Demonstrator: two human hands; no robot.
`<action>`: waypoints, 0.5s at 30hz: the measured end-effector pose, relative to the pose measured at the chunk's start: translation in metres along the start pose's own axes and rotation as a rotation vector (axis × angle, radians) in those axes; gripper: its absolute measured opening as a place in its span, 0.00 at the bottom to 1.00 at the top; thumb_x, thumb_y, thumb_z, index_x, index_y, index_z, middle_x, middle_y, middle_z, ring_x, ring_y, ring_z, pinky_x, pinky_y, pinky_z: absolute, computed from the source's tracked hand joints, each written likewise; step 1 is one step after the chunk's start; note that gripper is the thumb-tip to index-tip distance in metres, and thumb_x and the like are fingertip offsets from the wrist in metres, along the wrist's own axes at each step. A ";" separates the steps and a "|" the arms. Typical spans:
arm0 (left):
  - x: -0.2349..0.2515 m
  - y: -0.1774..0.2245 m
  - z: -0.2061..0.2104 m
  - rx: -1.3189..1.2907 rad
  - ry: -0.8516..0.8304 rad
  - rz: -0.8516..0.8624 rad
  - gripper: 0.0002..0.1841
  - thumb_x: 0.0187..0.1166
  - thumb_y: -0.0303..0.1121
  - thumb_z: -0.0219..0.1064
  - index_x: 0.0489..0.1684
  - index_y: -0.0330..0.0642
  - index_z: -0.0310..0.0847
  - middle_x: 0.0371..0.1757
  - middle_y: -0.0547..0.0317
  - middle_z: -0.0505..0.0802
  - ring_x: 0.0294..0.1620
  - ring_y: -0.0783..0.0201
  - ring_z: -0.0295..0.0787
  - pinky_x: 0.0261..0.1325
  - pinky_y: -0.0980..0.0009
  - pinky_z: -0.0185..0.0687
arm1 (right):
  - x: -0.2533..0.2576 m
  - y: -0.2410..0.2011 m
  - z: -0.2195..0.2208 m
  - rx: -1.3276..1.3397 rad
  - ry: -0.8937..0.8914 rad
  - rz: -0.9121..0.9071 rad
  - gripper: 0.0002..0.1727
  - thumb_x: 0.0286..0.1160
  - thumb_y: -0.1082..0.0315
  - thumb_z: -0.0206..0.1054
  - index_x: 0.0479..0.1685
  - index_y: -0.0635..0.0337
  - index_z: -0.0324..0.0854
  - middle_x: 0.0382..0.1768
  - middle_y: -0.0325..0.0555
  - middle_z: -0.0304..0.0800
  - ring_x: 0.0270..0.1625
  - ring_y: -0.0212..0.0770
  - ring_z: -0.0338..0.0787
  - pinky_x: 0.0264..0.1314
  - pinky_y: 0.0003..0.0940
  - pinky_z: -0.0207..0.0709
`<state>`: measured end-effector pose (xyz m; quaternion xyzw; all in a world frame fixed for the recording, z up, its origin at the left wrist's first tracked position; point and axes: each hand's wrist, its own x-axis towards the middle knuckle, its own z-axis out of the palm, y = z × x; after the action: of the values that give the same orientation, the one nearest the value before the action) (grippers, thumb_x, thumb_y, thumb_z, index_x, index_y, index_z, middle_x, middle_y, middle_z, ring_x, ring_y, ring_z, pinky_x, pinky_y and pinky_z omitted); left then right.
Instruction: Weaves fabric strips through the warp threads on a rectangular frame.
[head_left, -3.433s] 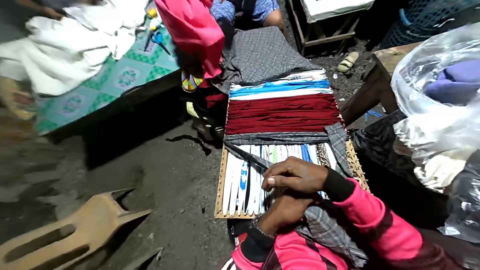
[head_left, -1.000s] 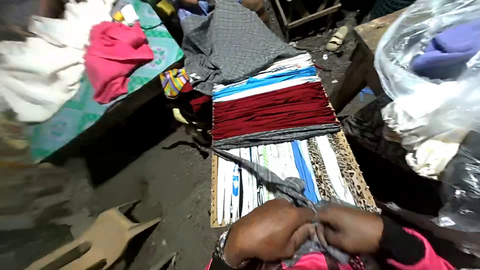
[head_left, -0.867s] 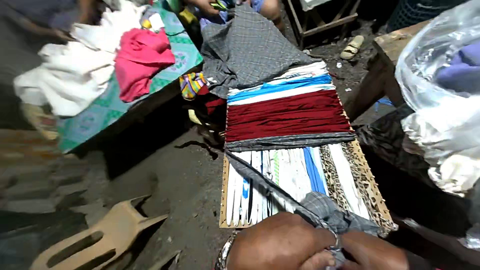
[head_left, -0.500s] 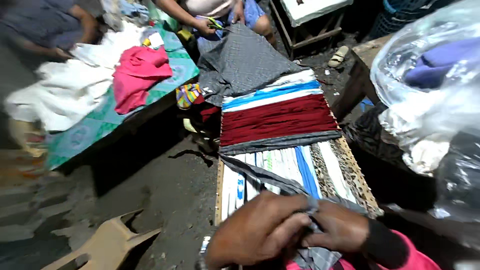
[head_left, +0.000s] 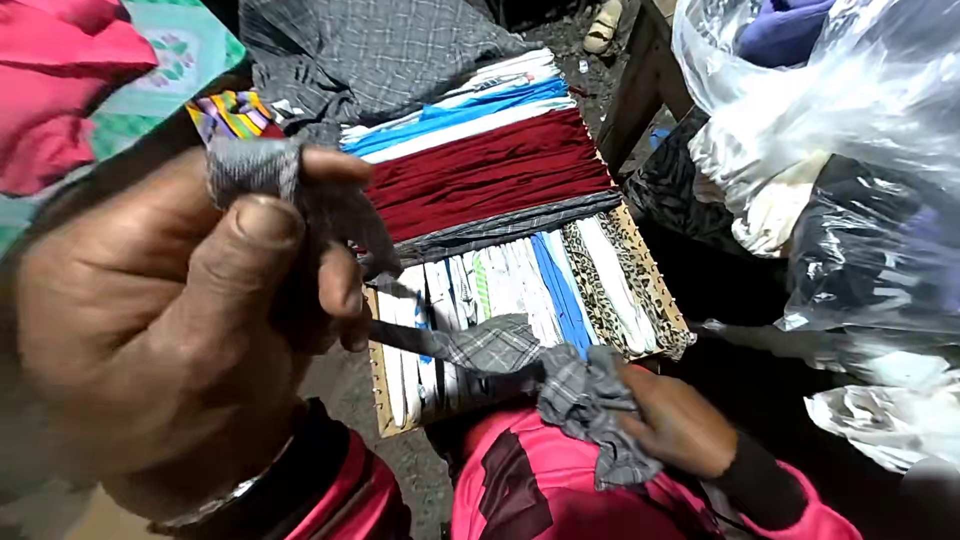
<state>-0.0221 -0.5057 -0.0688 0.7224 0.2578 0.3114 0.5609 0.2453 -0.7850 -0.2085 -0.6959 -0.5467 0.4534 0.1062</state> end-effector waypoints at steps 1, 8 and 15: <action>0.008 0.007 0.003 0.000 -0.014 0.001 0.19 0.94 0.36 0.49 0.73 0.37 0.76 0.30 0.63 0.87 0.17 0.69 0.80 0.17 0.74 0.82 | 0.006 -0.020 0.006 0.007 -0.058 -0.117 0.35 0.74 0.60 0.71 0.84 0.54 0.71 0.58 0.56 0.92 0.56 0.59 0.94 0.57 0.67 0.84; 0.045 0.028 0.051 0.384 -0.376 0.040 0.15 0.90 0.34 0.52 0.64 0.42 0.82 0.29 0.66 0.89 0.17 0.72 0.82 0.18 0.73 0.85 | 0.057 -0.117 0.064 0.035 -0.598 -0.868 0.12 0.69 0.65 0.75 0.45 0.64 0.90 0.51 0.61 0.89 0.59 0.62 0.88 0.58 0.64 0.79; 0.036 -0.050 0.124 0.767 -0.992 -0.203 0.10 0.83 0.39 0.65 0.46 0.41 0.86 0.33 0.47 0.91 0.38 0.44 0.91 0.41 0.39 0.85 | 0.047 -0.079 -0.077 0.155 0.135 -0.716 0.10 0.81 0.61 0.67 0.45 0.56 0.92 0.43 0.39 0.95 0.48 0.33 0.93 0.55 0.38 0.88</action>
<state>0.0926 -0.5487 -0.1336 0.9023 0.1277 -0.2296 0.3417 0.2502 -0.6877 -0.1383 -0.4787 -0.7115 0.3806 0.3460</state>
